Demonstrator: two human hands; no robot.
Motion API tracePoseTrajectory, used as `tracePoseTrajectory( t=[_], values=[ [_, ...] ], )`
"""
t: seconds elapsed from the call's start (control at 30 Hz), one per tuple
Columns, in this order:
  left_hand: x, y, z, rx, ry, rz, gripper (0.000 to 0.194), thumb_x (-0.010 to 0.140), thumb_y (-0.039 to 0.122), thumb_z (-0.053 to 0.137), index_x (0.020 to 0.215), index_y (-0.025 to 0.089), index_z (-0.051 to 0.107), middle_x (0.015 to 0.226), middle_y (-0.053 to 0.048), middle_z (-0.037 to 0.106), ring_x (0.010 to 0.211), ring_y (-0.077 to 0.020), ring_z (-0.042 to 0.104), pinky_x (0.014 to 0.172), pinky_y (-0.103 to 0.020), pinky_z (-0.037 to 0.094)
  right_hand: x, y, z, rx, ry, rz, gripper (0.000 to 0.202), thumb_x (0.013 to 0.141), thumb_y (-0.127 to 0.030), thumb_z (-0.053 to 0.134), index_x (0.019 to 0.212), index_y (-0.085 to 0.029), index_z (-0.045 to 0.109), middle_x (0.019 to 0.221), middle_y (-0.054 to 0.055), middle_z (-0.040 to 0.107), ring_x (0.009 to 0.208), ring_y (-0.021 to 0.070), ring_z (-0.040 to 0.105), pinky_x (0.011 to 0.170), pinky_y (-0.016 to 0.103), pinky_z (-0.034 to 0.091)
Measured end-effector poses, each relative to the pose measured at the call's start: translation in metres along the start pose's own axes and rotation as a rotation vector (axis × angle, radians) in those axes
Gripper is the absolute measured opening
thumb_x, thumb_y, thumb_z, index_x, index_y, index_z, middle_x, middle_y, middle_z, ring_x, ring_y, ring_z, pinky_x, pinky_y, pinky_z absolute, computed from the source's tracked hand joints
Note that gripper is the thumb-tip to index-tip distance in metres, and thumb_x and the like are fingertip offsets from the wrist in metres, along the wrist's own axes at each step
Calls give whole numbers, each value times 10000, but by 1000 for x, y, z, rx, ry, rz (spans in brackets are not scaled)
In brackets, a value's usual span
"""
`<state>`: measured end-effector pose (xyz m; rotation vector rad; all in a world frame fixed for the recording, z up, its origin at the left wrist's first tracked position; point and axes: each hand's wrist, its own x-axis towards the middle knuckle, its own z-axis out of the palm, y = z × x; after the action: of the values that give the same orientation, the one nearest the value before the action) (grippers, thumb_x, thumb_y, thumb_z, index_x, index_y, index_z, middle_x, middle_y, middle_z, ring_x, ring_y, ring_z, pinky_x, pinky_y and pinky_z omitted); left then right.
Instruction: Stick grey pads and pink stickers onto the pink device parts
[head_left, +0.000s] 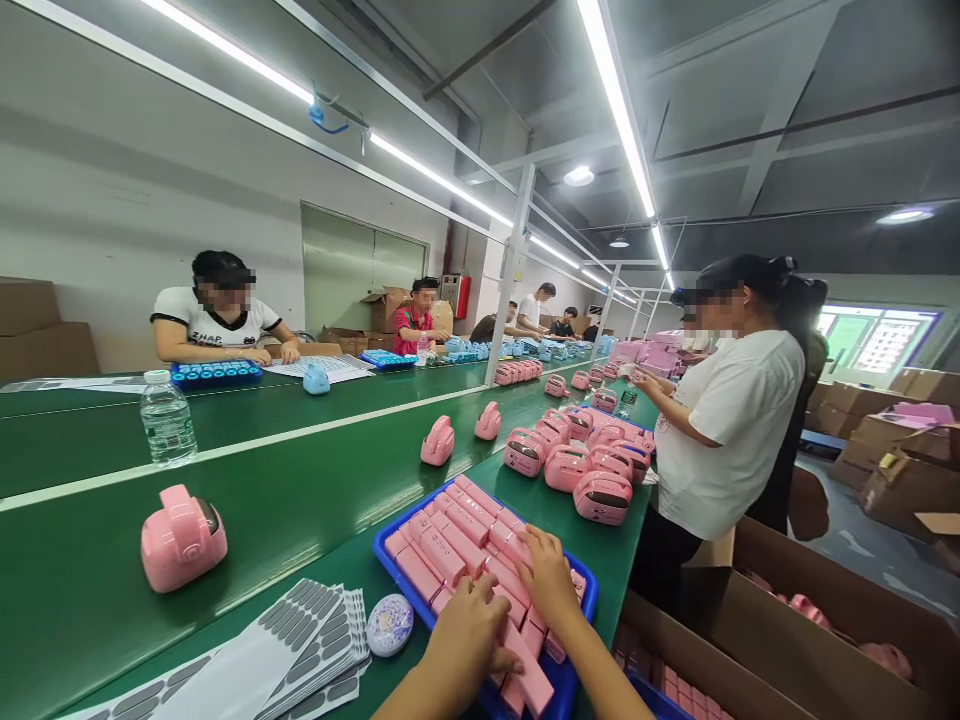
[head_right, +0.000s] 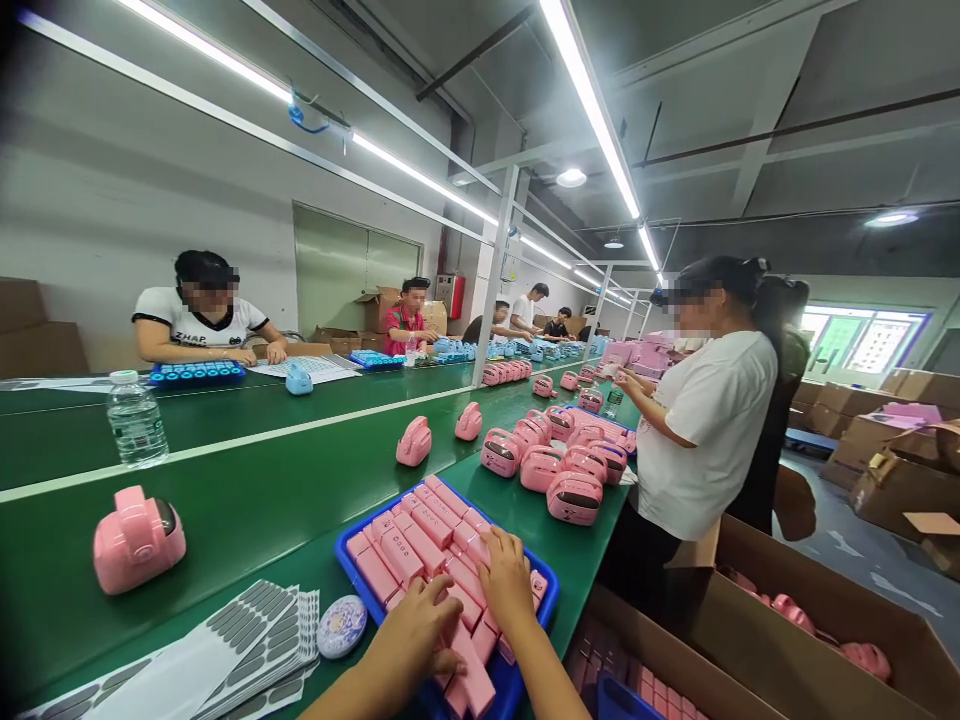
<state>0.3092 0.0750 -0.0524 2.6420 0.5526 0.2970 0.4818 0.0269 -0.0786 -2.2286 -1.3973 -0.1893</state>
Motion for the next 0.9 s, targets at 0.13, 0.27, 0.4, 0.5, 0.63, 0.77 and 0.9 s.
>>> tracePoseTrajectory(
  t=[0.13,0.27,0.4,0.5,0.63,0.77,0.9],
  values=[
    [3,7,0,22,80,-159,523,659,291,747,1124,89,618,1337,-200,473,1144,-402,466,968,-488,391,-9,1,-11,22,-6,-12,348,894,-202,496,1240,-170,502,1383,110,436,1296,289,346,1035,522,315],
    [8,6,12,27,155,-200,549,779,14,418,1323,88,444,1407,-186,396,1254,-299,408,1033,-388,343,-38,-7,-28,49,-36,-76,444,860,-319,519,1279,-175,488,1337,94,507,1256,248,416,1032,398,367],
    [6,0,17,66,231,-176,635,743,-58,288,1324,136,456,1394,-137,432,1212,-247,456,1015,-350,364,-60,-23,-28,1,-48,-107,342,792,-152,551,1111,-249,623,1151,37,647,1091,248,550,953,393,424],
    [-2,-8,11,144,332,-210,576,811,2,268,1316,181,479,1426,-146,380,1239,-308,407,1033,-442,314,-64,-27,-19,-60,4,-58,359,813,-62,456,1059,-236,651,1124,56,656,1065,258,555,945,416,409],
    [-6,-28,4,213,395,-299,512,817,150,451,1308,292,479,1473,-128,300,1349,-415,157,1067,-549,164,-69,-15,-9,-126,75,27,378,767,-65,533,1086,-234,642,1085,75,662,1040,296,557,839,420,454],
    [-4,-44,9,221,387,-446,515,820,251,498,1331,258,437,1474,-208,254,1327,-450,191,1014,-618,205,-74,-3,-7,-178,146,87,301,801,-93,525,1062,-172,652,1043,114,672,995,319,574,780,426,460],
    [2,-43,17,211,339,-481,571,835,221,456,1386,204,308,1467,-259,198,1345,-360,226,1038,-606,153,-67,-12,-6,-212,184,35,282,808,-90,524,1038,-193,651,1025,68,678,971,269,579,829,377,445]
  ],
)
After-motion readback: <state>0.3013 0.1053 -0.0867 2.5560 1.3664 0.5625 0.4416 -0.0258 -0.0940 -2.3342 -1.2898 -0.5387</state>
